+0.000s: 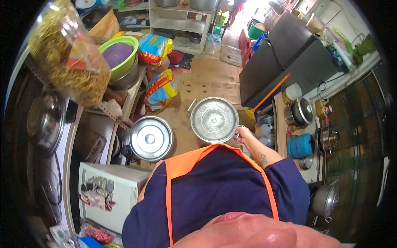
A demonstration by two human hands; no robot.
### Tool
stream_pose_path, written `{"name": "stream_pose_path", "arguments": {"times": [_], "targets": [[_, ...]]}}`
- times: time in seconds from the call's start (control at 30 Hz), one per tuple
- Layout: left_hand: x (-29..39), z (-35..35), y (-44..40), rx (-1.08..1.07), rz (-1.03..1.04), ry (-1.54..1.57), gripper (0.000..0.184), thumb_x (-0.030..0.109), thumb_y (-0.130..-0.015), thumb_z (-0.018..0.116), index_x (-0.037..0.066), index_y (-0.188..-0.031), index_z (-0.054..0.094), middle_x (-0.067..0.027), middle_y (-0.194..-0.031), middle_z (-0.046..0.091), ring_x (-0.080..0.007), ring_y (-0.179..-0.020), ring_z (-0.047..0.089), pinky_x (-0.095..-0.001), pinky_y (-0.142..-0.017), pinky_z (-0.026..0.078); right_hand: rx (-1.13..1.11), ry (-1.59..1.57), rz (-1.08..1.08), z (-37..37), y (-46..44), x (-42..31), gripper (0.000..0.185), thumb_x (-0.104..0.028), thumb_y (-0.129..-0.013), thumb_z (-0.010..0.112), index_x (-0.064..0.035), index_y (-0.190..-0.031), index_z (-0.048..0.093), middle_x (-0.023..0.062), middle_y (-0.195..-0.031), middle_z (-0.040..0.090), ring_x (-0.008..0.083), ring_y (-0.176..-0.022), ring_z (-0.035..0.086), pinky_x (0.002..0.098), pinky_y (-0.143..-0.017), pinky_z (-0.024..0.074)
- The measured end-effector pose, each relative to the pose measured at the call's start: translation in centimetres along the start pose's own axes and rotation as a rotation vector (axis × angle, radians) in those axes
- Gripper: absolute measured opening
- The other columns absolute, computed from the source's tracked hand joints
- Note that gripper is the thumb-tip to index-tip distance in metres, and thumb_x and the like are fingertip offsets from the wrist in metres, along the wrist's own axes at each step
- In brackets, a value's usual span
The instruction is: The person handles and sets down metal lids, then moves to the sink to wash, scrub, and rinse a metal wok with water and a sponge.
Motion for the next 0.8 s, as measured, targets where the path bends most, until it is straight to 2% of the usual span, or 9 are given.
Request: {"name": "stream_pose_path", "arguments": {"times": [0.13,0.23,0.27,0.33,0.43,0.47,0.57,0.7,0.8], "targets": [[-1.3,-0.4,-7.0,0.047,-0.057,0.311,0.017,0.018,-0.071,0.055,0.001,-0.072,0.053,-0.0072,-0.057,0.048,-0.0158,-0.055,0.047,-0.0308,-0.052,0.040,-0.126,-0.017,0.009,3.2,-8.6,-3.3,0.021,0.003,-0.066,0.041,-0.0006,-0.085,0.049,0.0123,-0.076,0.056,0.0273,-0.063,0.060,0.0436,-0.054,0.0513],[-9.2,-1.4,-12.9,0.229,-0.116,0.554,0.021,0.023,-0.080,0.046,0.003,-0.079,0.052,-0.0080,-0.067,0.053,-0.0192,-0.062,0.050,-0.0336,-0.055,0.041,-0.183,0.044,0.042,7.1,-14.5,-7.4,0.024,0.005,-0.061,0.040,0.0022,-0.084,0.048,0.0142,-0.074,0.055,0.0301,-0.064,0.058,0.0462,-0.058,0.0518],[-10.5,-0.5,-13.7,0.223,-0.409,0.930,0.029,0.027,-0.084,0.042,0.002,-0.089,0.055,-0.0117,-0.076,0.059,-0.0256,-0.072,0.056,-0.0394,-0.064,0.044,-0.218,0.093,0.052,8.5,-17.4,-8.3,0.024,0.005,-0.061,0.040,0.0014,-0.083,0.048,0.0134,-0.073,0.055,0.0293,-0.064,0.058,0.0457,-0.058,0.0519],[-7.7,1.7,-12.2,0.442,-0.619,1.084,0.025,0.031,-0.081,0.048,0.006,-0.085,0.047,-0.0040,-0.074,0.046,-0.0156,-0.064,0.047,-0.0281,-0.056,0.040,-0.279,0.184,0.094,10.5,-23.1,-7.8,0.023,0.006,-0.062,0.041,-0.0003,-0.083,0.049,0.0119,-0.072,0.054,0.0278,-0.063,0.058,0.0447,-0.058,0.0520],[-8.2,3.8,-14.9,0.589,-0.633,1.312,0.058,0.037,-0.079,0.050,0.008,-0.124,0.027,-0.0132,-0.117,0.038,-0.0251,-0.098,0.044,-0.0411,-0.083,0.036,-0.355,0.307,0.152,13.9,-29.4,-7.0,0.022,0.006,-0.063,0.043,-0.0021,-0.082,0.049,0.0092,-0.069,0.053,0.0261,-0.062,0.057,0.0439,-0.059,0.0520],[-9.0,5.1,-16.4,0.675,-0.800,1.462,0.068,0.039,-0.078,0.051,0.007,-0.129,0.019,-0.0143,-0.124,0.033,-0.0276,-0.108,0.040,-0.0442,-0.090,0.032,-0.358,0.317,0.167,14.6,-31.9,-6.3,0.022,0.006,-0.063,0.043,-0.0021,-0.082,0.049,0.0092,-0.069,0.053,0.0261,-0.062,0.057,0.0439,-0.059,0.0520],[-11.7,7.5,-21.1,0.712,-0.868,1.879,0.078,0.044,-0.075,0.053,0.006,-0.130,0.012,-0.0135,-0.129,0.024,-0.0298,-0.118,0.029,-0.0452,-0.097,0.022,-0.403,0.348,0.181,17.2,-34.8,-5.9,0.021,0.007,-0.064,0.045,-0.0016,-0.082,0.048,0.0091,-0.070,0.053,0.0263,-0.064,0.057,0.0442,-0.060,0.0520],[-13.8,8.3,-26.4,0.650,-0.781,1.986,0.078,0.046,-0.072,0.053,0.004,-0.128,0.018,-0.0158,-0.127,0.029,-0.0298,-0.112,0.036,-0.0455,-0.092,0.029,-0.416,0.299,0.251,19.1,-35.1,-5.4,0.020,0.008,-0.063,0.045,-0.0022,-0.080,0.049,0.0086,-0.070,0.054,0.0242,-0.062,0.057,0.0414,-0.060,0.0519],[-19.3,8.2,-29.7,0.918,-0.551,2.027,0.072,0.056,-0.069,0.047,0.004,-0.116,0.033,-0.0188,-0.106,0.044,-0.0299,-0.089,0.046,-0.0420,-0.070,0.042,-0.398,0.293,0.238,17.4,-36.6,-4.6,0.019,0.007,-0.062,0.047,-0.0026,-0.078,0.050,0.0080,-0.069,0.054,0.0218,-0.059,0.055,0.0382,-0.058,0.0513]]}}
Point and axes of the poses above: each hand's wrist, its own y-axis away from the middle knuckle, its own z-axis out of the palm, x = y × z, the point moved 5 cm from there along -y, towards the middle knuckle
